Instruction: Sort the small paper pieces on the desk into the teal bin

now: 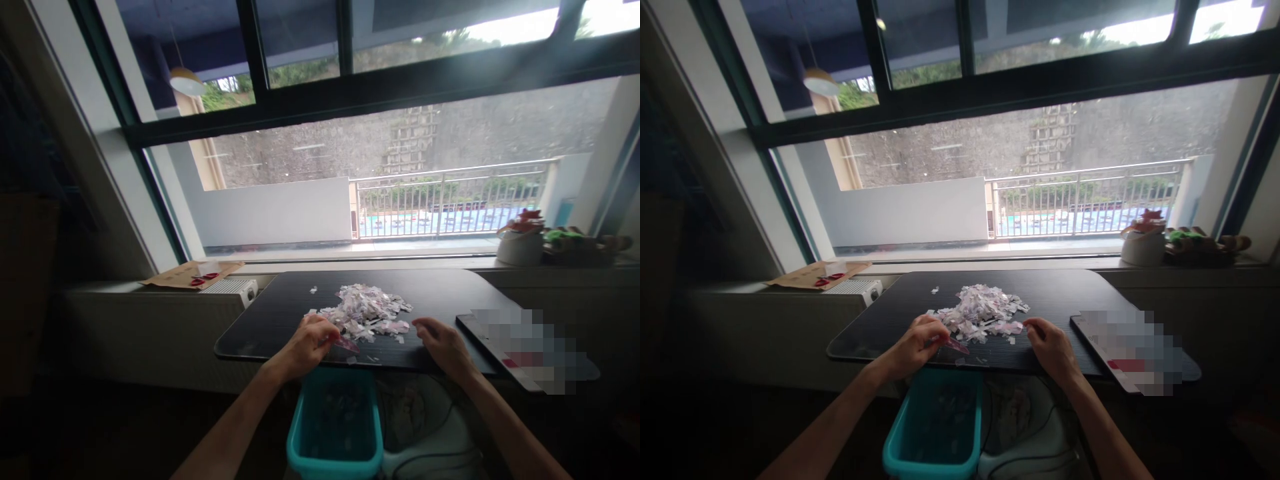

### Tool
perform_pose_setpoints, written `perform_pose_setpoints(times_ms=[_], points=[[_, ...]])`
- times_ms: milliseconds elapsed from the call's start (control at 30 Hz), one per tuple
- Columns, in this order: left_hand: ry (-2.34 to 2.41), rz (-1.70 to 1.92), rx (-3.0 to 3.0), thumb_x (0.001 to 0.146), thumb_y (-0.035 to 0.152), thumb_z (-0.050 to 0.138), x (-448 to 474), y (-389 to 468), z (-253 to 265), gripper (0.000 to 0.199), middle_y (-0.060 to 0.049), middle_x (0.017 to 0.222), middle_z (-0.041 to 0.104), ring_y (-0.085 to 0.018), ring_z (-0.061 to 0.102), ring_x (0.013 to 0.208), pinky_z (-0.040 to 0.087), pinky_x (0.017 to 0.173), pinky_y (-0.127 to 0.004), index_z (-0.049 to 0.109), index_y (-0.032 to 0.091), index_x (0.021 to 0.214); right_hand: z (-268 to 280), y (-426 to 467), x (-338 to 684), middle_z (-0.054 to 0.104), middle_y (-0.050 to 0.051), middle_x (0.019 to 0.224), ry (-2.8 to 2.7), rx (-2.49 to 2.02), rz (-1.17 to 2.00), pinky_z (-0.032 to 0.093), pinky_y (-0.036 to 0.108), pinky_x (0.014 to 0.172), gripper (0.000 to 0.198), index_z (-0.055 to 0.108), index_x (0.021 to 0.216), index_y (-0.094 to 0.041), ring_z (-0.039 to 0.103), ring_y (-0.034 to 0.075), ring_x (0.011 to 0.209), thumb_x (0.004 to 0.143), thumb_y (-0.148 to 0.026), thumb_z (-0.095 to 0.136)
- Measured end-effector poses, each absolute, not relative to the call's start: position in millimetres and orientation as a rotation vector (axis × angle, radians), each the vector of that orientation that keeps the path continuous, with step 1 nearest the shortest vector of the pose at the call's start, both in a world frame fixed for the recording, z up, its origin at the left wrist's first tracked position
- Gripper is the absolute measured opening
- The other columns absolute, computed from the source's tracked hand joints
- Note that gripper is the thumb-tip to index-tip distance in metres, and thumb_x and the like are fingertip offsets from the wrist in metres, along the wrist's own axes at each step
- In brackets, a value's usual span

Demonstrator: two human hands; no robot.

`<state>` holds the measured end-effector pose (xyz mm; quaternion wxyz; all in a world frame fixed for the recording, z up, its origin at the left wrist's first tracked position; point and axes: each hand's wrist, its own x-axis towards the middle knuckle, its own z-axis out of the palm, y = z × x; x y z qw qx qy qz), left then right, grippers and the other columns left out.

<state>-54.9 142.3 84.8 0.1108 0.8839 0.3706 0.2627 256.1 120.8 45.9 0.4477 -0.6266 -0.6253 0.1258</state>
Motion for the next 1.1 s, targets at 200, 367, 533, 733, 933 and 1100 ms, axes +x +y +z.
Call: perform_pose_setpoints(times_ms=[200,367,533,733,933,1100], points=[[1.071,0.748,2.57,0.087,0.022,0.051,-70,131,80,0.014,-0.005,0.098,0.062,-0.02,0.051,0.101,0.033,0.099,-0.034,0.064,0.022,0.091,44,122,257,0.073,0.006,0.084,-1.563,-1.558,0.318,0.048,0.031,0.072,0.036,0.071,0.092,-0.019,0.066,0.023,0.078,0.078,-0.038,0.044],[1.093,0.816,2.574,0.087,0.019,0.05,-76,130,84,0.014,-0.003,0.094,0.064,-0.019,0.053,0.097,0.032,0.099,-0.034,0.063,0.023,0.091,44,122,257,0.073,0.006,0.082,-1.567,-1.566,0.326,0.047,0.031,0.07,0.036,0.071,0.092,-0.019,0.065,0.023,0.076,0.078,-0.038,0.044],[1.22,0.86,2.636,0.084,0.016,0.05,-60,148,84,0.016,-0.002,0.092,0.065,-0.02,0.054,0.096,0.024,0.104,-0.043,0.063,0.023,0.089,45,121,257,0.072,0.006,0.081,-1.558,-1.563,0.328,0.047,0.03,0.069,0.035,0.071,0.091,-0.019,0.065,0.022,0.074,0.078,-0.038,0.045],[1.225,0.745,2.635,0.085,0.016,0.047,-72,138,81,0.018,-0.001,0.094,0.063,-0.019,0.054,0.098,0.019,0.107,-0.045,0.061,0.024,0.092,44,122,257,0.072,0.007,0.084,-1.558,-1.563,0.349,0.046,0.03,0.071,0.037,0.07,0.092,-0.018,0.064,0.022,0.077,0.078,-0.039,0.043],[1.221,0.814,2.653,0.086,0.018,0.047,-78,136,86,0.016,-0.002,0.095,0.063,-0.019,0.053,0.097,0.021,0.106,-0.044,0.06,0.023,0.092,45,121,256,0.072,0.008,0.083,-1.548,-1.576,0.359,0.046,0.03,0.07,0.039,0.07,0.093,-0.017,0.064,0.023,0.076,0.077,-0.04,0.043],[1.244,0.778,2.631,0.084,0.016,0.047,-62,148,80,0.017,-0.001,0.093,0.065,-0.019,0.054,0.097,0.019,0.108,-0.047,0.06,0.023,0.091,46,120,256,0.072,0.007,0.081,-1.548,-1.575,0.367,0.046,0.03,0.069,0.039,0.07,0.093,-0.017,0.064,0.023,0.075,0.077,-0.04,0.043]])
